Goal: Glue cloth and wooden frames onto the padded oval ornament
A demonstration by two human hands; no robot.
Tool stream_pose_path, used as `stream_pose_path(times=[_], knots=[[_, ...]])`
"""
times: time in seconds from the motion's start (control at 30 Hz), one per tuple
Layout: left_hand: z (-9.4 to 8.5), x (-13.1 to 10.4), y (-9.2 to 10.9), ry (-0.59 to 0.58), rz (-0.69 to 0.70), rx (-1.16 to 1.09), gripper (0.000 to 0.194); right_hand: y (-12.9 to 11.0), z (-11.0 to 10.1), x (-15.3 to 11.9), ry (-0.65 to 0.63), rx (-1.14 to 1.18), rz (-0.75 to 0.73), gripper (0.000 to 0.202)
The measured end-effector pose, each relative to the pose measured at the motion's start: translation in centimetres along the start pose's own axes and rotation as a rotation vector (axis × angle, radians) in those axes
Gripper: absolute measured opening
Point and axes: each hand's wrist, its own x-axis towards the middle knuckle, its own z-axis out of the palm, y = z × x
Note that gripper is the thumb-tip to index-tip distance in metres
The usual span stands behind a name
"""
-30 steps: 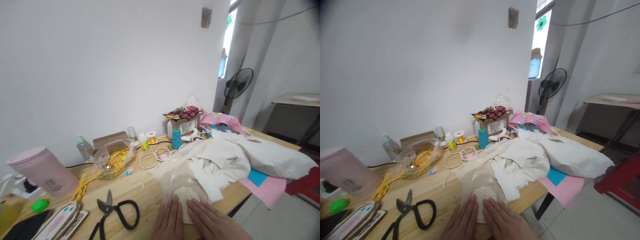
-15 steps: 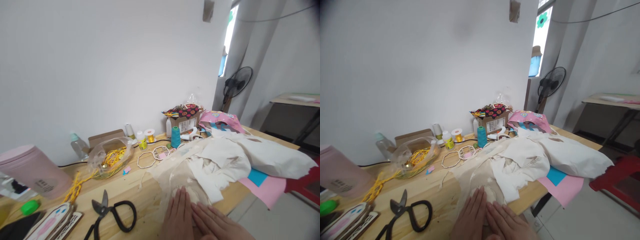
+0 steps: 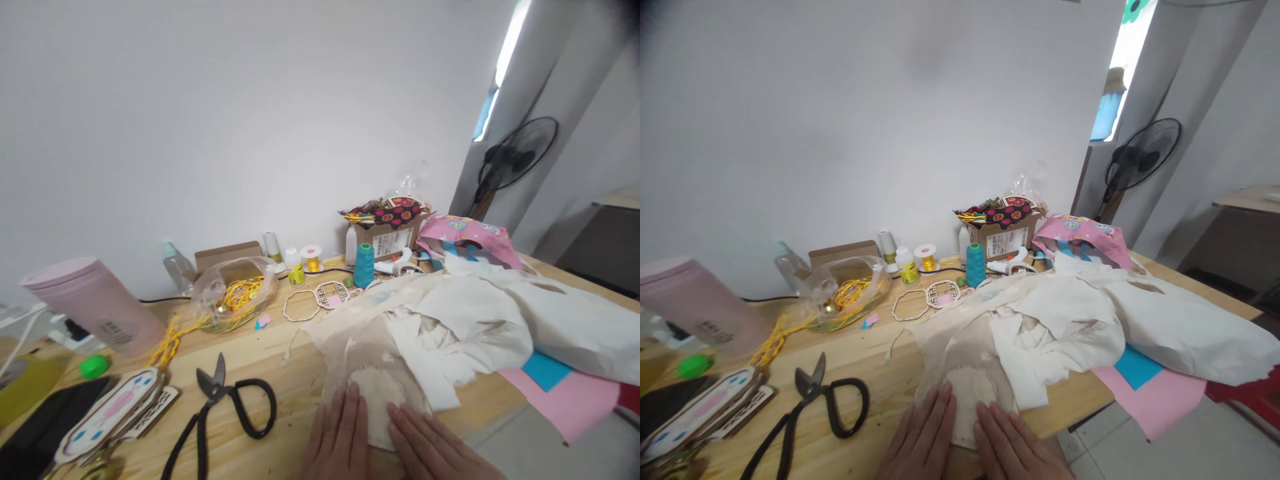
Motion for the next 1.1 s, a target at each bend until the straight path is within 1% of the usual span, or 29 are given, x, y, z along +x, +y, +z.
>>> stream_pose_path(times=[0.07,0.1,0.17,0.2,0.23,0.3,0.37,0.4,0.43,0.47,0.5,0.57,0.63,0.67,0.73,0.77,0.8,0.83,0.9,0.97,1.03,1.1], knots=[[-0.6,0.1,-0.1,-0.069,0.005,0.003,0.046,0.5,-0.6,0.6,-0.018,0.073,0.008,0.027],[-0.8,0.1,-0.1,-0.103,0.008,0.005,0.049,0.8,-0.8,1.0,-0.030,0.129,0.011,0.030],[-1.1,0.2,-0.2,-0.164,0.011,0.000,0.053,1.1,-1.0,1.6,-0.030,0.210,0.119,0.051],[-1.2,0.2,-0.2,-0.191,0.011,-0.008,0.054,1.2,-0.9,1.9,-0.056,0.264,0.157,0.060],[-1.3,0.2,-0.3,-0.218,0.008,-0.021,0.056,1.2,-0.9,2.2,-0.102,0.319,0.184,0.065],[-1.4,0.2,-0.6,-0.279,0.003,-0.061,0.057,0.9,-0.8,2.7,-0.269,0.431,0.189,0.063],[-1.7,0.4,-1.2,-0.354,0.040,-0.131,0.057,0.7,-1.0,3.1,-0.439,0.505,0.198,0.060],[-1.8,0.5,-1.6,-0.391,0.075,-0.175,0.058,0.6,-1.2,3.3,-0.503,0.527,0.212,0.060],[-2.0,0.5,-2.1,-0.424,0.124,-0.224,0.060,0.5,-1.5,3.5,-0.546,0.542,0.226,0.061],[-2.2,0.6,-2.5,-0.445,0.151,-0.265,0.063,0.5,-1.7,3.7,-0.562,0.554,0.233,0.062],[-2.4,0.5,-3.0,-0.454,0.162,-0.293,0.065,0.5,-1.9,3.7,-0.558,0.561,0.235,0.062],[-2.7,0.4,-3.6,-0.423,0.087,-0.271,0.063,0.5,-2.1,3.7,-0.508,0.550,0.218,0.062],[-2.8,0.3,-3.8,-0.338,-0.002,-0.171,0.062,0.4,-2.0,3.5,-0.438,0.493,0.185,0.060],[-2.8,0.4,-3.5,-0.279,-0.008,-0.117,0.062,0.3,-1.8,3.4,-0.405,0.452,0.167,0.058],[-2.4,0.8,-2.4,-0.165,0.028,-0.040,0.067,0.1,-1.3,3.0,-0.327,0.370,0.144,0.055],[-2.1,1.1,-1.5,-0.097,0.102,-0.031,0.059,0.0,-1.0,2.8,-0.284,0.334,0.131,0.052],[-1.7,1.3,-0.5,-0.070,0.177,-0.028,0.049,-0.1,-0.7,2.6,-0.240,0.299,0.121,0.049],[-1.3,1.5,0.6,-0.044,0.194,-0.037,0.040,-0.1,-0.3,2.5,-0.191,0.261,0.113,0.045],[-0.5,1.8,2.5,-0.027,0.015,-0.036,0.036,-0.1,0.3,2.2,-0.108,0.177,0.089,0.039],[0.2,1.9,3.6,-0.014,-0.076,-0.061,0.037,-0.1,0.9,2.1,-0.048,0.111,0.064,0.037],[0.5,1.9,3.7,-0.004,-0.121,-0.096,0.041,-0.1,1.3,2.0,-0.029,0.089,0.031,0.041],[0.7,1.9,3.0,0.009,-0.128,-0.109,0.049,-0.2,1.7,1.8,-0.031,0.080,0.036,0.046]])
